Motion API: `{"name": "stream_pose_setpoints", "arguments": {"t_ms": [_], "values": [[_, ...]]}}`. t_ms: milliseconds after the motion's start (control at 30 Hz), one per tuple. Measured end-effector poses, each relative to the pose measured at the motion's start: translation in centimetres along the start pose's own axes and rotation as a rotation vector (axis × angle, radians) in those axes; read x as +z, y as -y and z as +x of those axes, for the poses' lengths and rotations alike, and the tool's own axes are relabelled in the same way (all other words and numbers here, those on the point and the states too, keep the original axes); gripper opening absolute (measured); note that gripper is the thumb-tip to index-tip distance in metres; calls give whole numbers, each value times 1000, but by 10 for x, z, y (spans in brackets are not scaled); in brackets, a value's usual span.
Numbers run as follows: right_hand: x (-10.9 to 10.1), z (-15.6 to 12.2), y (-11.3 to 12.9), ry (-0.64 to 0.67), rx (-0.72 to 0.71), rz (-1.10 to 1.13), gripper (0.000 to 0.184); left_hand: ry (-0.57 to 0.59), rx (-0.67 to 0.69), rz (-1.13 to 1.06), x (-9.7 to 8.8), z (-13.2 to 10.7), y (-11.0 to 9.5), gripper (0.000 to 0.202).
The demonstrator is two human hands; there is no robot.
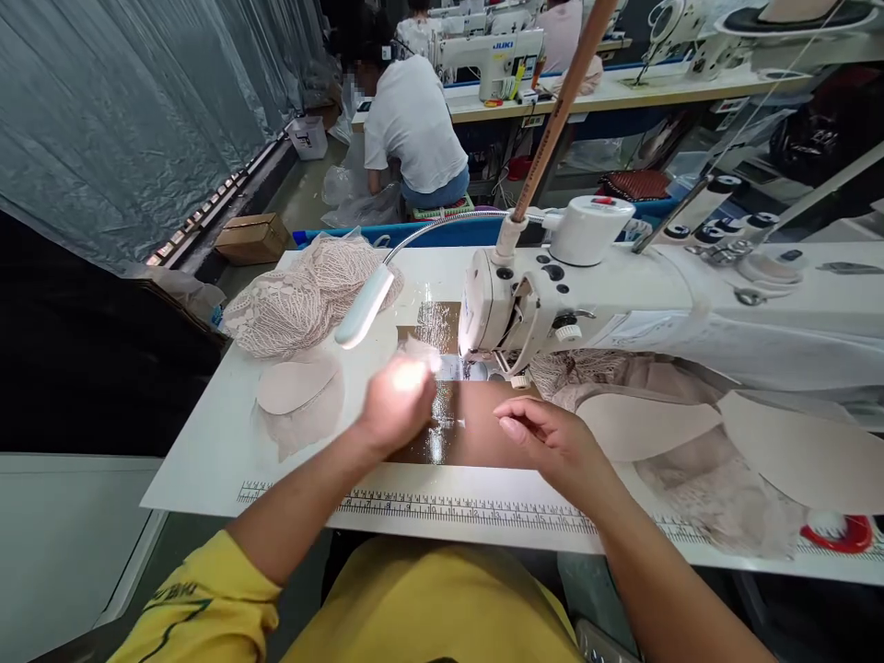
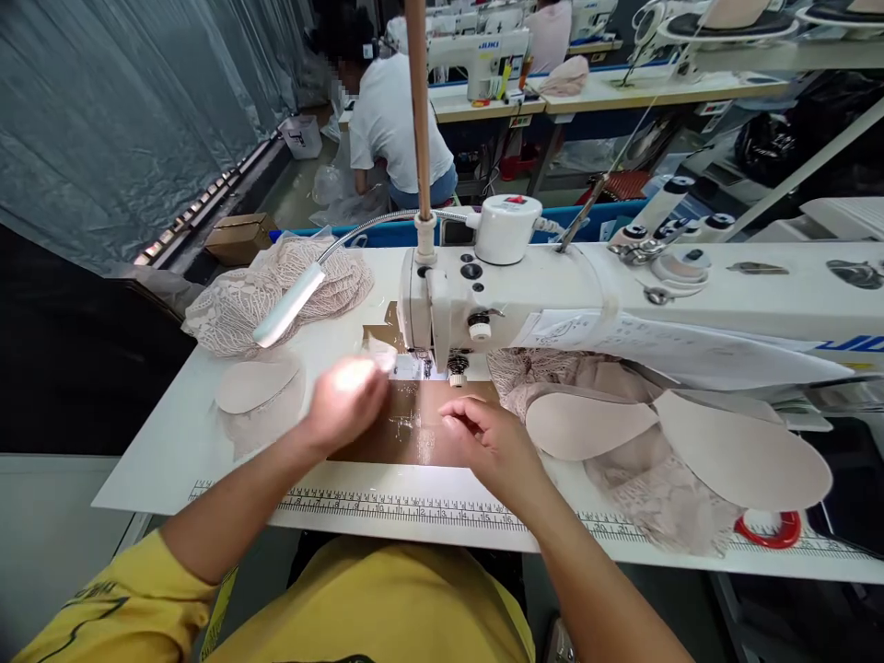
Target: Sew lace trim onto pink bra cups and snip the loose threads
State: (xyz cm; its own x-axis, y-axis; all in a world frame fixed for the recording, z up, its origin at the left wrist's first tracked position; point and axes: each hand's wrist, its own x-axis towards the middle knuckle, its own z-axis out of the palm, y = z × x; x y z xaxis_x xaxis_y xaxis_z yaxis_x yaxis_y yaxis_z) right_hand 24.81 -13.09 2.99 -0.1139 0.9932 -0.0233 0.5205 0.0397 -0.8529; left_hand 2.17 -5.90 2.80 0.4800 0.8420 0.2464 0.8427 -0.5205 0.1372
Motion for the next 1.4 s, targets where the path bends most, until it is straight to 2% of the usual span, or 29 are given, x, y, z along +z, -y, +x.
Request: {"name": "stream_pose_setpoints", "arguments": {"t_ms": [100,200,333,500,600,700,833,1067,1400], "values": [[6,16,3,54,-64,-222,25,131,90,71,33,9,-37,23],[16,27,0,91,-135,-374,32,237,121,102,45,6,-59,27],[30,28,-7,109,-194,-586,32,324,136,36,30,-1,-60,20],[36,25,-12,105,-226,-746,38,390,216,-450,1,7,-32,31],[37,26,-14,97,-218,-818,45,308,237,-520,5,12,-17,27],[37,28,-14,75,-194,-875,52,173,265,-415,26,12,-10,27],[40,33,-14,58,-173,-895,55,129,312,-322,47,13,-5,31],[41,40,-11,63,-99,-904,56,98,351,-253,48,26,3,32],[41,38,-10,56,-123,-905,55,66,350,-200,52,29,6,31]]}}
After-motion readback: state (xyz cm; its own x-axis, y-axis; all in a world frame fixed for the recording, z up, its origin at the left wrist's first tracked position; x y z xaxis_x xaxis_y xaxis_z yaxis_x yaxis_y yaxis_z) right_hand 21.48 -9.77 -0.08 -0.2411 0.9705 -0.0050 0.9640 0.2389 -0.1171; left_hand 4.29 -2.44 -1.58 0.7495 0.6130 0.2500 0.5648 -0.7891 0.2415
